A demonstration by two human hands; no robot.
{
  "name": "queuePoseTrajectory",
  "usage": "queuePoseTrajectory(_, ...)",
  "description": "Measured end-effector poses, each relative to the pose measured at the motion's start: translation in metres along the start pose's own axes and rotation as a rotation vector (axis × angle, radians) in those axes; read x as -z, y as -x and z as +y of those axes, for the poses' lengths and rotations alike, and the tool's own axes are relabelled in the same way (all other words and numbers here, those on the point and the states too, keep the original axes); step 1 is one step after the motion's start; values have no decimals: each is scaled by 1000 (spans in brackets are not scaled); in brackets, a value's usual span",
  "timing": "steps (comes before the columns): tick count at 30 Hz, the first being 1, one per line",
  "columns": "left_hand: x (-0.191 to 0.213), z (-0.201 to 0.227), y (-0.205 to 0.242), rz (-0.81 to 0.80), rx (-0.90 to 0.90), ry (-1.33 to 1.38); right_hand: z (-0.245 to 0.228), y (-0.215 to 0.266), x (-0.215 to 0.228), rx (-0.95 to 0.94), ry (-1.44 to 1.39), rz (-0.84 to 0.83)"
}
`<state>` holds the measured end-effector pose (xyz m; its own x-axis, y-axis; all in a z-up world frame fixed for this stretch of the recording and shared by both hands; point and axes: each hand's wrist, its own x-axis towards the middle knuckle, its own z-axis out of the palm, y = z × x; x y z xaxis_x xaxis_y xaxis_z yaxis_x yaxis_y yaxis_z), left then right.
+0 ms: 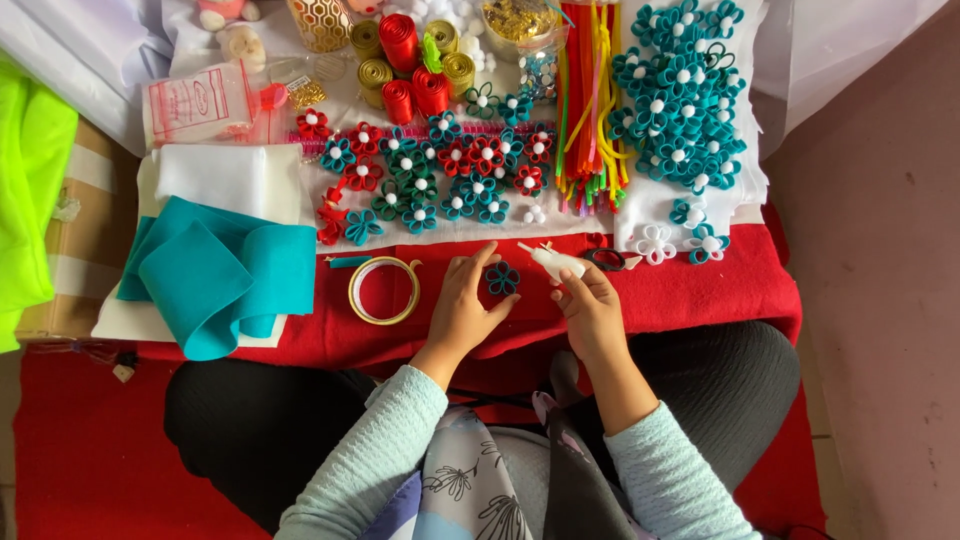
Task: Assembling decorative fabric flowers by gluing small components together and cutting fabric to size.
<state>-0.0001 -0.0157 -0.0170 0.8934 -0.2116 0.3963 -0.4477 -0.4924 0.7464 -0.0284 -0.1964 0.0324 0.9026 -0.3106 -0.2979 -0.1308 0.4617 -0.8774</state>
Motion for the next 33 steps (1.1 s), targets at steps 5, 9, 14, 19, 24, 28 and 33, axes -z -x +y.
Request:
queuePoseTrajectory(5,2,2,0,9,20,50,10,-5,6,-35,-66,3)
queuePoseTrajectory(9,2,3,-1,-4,47,72,14,-8,9,-25,-10,14)
queuePoseTrajectory(14,3,3,-1,-7,47,68,4,-4,-11,-14,58,16)
queuePoseTrajectory(19,4,3,-1,-11,41,54,17,-16,-10,12,112,11)
queuePoseTrajectory(24,6,7,-3,-8,16,32,21,-20,-15,148,248,5)
queuePoseTrajectory(28,5,6,-2,-8,-2,16,23,-17,-15,208,284,8)
queuePoseTrajectory(33,5,6,-2,-24,-10,9,20,-13,-17,265,372,-4)
